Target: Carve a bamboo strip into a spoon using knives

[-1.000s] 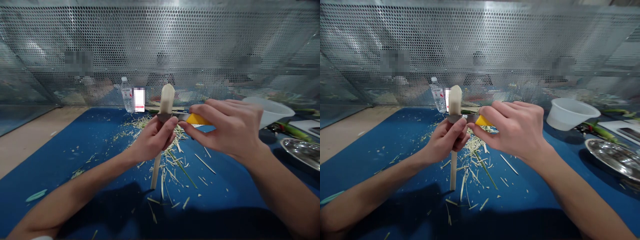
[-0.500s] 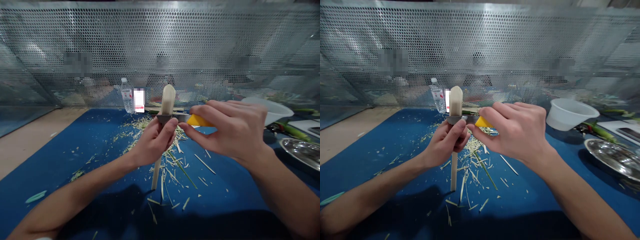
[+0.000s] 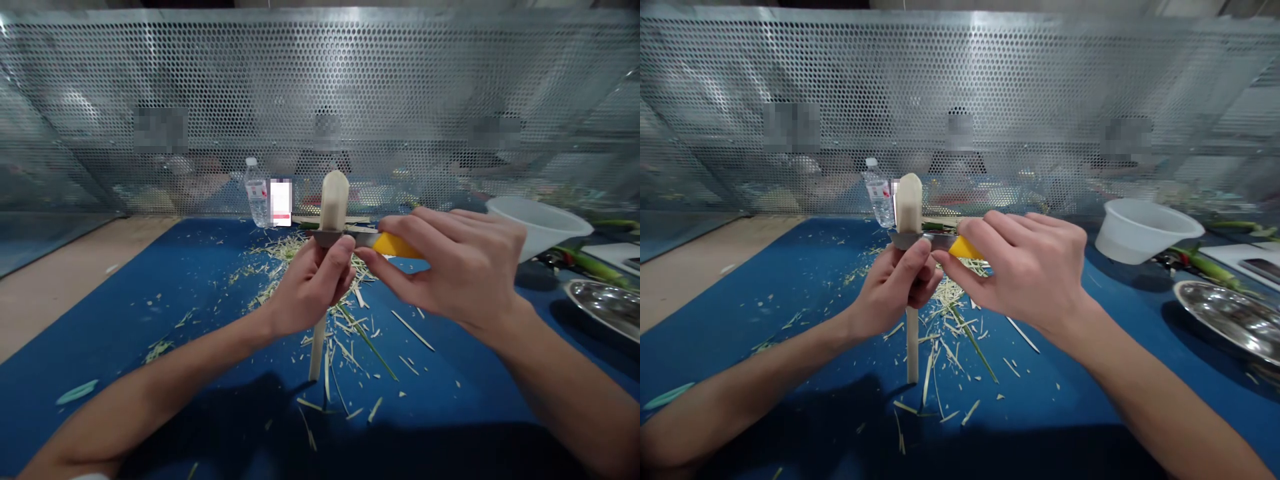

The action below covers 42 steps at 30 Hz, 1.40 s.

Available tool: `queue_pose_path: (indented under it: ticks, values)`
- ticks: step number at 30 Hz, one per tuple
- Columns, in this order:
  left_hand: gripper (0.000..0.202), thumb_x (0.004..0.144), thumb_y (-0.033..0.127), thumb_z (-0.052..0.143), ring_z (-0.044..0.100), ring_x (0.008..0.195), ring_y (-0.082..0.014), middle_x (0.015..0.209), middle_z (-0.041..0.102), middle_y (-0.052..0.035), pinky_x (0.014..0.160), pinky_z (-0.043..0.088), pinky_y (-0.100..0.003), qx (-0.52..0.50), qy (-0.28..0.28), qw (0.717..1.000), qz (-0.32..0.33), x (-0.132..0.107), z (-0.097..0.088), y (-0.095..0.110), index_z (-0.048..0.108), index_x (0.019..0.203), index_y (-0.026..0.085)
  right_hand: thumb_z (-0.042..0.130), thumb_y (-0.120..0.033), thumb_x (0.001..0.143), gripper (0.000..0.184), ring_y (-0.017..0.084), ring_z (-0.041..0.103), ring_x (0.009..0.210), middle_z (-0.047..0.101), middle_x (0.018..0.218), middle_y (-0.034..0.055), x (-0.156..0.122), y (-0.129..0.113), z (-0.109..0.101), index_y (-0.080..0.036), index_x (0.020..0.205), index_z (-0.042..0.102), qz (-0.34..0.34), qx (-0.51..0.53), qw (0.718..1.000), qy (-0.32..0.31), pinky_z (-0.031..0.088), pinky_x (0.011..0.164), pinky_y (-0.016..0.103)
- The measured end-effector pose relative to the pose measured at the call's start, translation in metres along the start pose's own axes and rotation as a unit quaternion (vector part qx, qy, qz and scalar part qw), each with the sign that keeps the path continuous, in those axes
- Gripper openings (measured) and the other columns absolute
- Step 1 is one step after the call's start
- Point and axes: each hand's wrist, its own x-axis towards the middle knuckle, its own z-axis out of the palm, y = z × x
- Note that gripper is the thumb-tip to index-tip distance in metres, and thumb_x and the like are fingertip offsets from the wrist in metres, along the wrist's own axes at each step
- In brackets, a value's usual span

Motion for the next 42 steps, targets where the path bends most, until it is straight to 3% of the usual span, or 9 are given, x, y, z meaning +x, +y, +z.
queue_pose_path:
  ticks: [12, 33, 42]
  values:
    - [0.048, 0.093, 0.051, 0.05, 0.03, 0.037, -0.0019, 0.046, 0.037, 0.0065, 0.034, 0.021, -0.018, 0.005, 0.059, 0.998, -0.018, -0.001, 0.007, 0.002, 0.041, 0.06, 0.017, 0.057, -0.049, 0.087, 0.03, 0.014, 0.06, 0.059, 0.072, 0.073, 0.0033, -0.003, -0.001, 0.001, -0.023, 0.086, 0.071, 0.003, 0.0, 1.0, -0.004, 0.036, 0.054, 0.029]
    - [0.041, 0.096, 0.049, 0.044, 0.037, 0.047, -0.0059, 0.053, 0.041, 0.0043, 0.043, 0.031, -0.022, 0.142, 0.042, 0.989, -0.001, -0.004, 0.0, 0.0, 0.044, 0.069, 0.019, 0.058, -0.05, 0.087, 0.029, 0.012, 0.054, 0.053, 0.067, 0.063, 0.0002, 0.007, 0.001, -0.022, -0.024, 0.08, 0.069, -0.041, -0.072, 0.996, -0.037, 0.031, 0.052, 0.03]
    - [0.042, 0.096, 0.047, 0.044, 0.036, 0.043, -0.0056, 0.047, 0.037, 0.0057, 0.041, 0.03, -0.021, 0.092, 0.034, 0.995, 0.02, -0.005, 0.002, 0.0, 0.041, 0.064, 0.02, 0.06, -0.046, 0.086, 0.025, 0.013, 0.059, 0.057, 0.069, 0.066, 0.001, 0.005, -0.002, -0.016, -0.023, 0.084, 0.07, -0.012, -0.01, 1.0, -0.022, 0.034, 0.053, 0.03]
